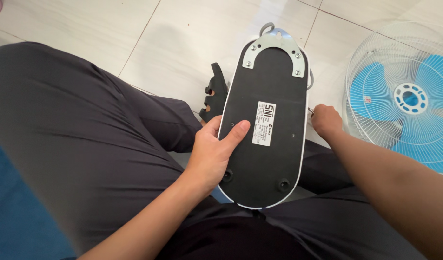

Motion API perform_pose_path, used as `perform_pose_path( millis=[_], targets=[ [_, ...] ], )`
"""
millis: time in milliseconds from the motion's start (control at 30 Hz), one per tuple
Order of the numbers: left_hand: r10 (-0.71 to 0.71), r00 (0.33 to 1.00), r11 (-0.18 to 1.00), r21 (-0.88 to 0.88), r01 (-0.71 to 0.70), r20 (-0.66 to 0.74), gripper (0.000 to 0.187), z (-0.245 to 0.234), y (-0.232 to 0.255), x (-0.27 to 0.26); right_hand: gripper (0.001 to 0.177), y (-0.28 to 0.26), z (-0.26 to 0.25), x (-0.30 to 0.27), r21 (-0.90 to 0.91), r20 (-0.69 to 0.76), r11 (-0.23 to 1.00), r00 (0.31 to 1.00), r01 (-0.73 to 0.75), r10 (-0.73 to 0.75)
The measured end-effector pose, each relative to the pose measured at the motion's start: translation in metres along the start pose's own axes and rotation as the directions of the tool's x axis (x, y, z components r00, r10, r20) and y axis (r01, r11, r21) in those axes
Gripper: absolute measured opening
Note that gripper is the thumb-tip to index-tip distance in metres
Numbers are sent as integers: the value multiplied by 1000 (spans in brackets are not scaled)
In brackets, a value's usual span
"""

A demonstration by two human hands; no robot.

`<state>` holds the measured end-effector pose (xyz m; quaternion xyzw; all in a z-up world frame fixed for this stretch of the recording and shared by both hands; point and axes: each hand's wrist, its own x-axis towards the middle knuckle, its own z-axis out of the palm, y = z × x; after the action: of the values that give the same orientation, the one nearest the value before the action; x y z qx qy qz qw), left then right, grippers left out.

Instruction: The person uses a screwdriver to tighten screws on the underside of a small white and black appliance, likely a fan base. The person holds the device steady with one hand while turning the screwdriver with the other, working on multiple screw locations.

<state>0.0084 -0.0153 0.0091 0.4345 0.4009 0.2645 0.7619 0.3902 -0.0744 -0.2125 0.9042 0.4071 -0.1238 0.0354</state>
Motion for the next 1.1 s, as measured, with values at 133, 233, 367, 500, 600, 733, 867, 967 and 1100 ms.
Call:
perform_pose_path(
  millis=[133,233,367,500,600,733,867,967,1100],
  targets=[
    [17,1000,1000,-26,-17,6,46,1,-2,1,19,0,-4,-5,43,-54,999,998,18,-16],
    [26,1000,1000,4,-26,-7,46,1,-2,2,16,-2,-12,-11,175,-91,984,996,19,-3],
    [12,1000,1000,15,-11,-6,46,1,0,1,15,-17,-38,-25,595,23,793,989,-134,149],
    [25,1000,1000,16,-25,-6,45,1,-1,0,10,-30,-80,-53,887,208,395,970,-240,123],
    [55,998,997,55,-55,5,46,0,-3,0,14,-31,-123,-83,931,324,173,946,-321,16],
    [27,1000,999,40,-27,7,47,0,-2,-1,19,-39,-182,-126,831,461,-223,855,-510,-239],
    [35,999,998,49,-36,21,45,-2,-1,-1,27,-66,-235,-167,908,370,-159,920,-387,-126],
    [70,997,997,42,-72,41,45,-5,-7,4,23,-101,-252,-189,954,298,15,945,-299,-134],
    [128,991,992,5,-129,44,44,-5,-14,7,19,-152,-250,-211,953,278,179,940,-245,-197]
  ],
)
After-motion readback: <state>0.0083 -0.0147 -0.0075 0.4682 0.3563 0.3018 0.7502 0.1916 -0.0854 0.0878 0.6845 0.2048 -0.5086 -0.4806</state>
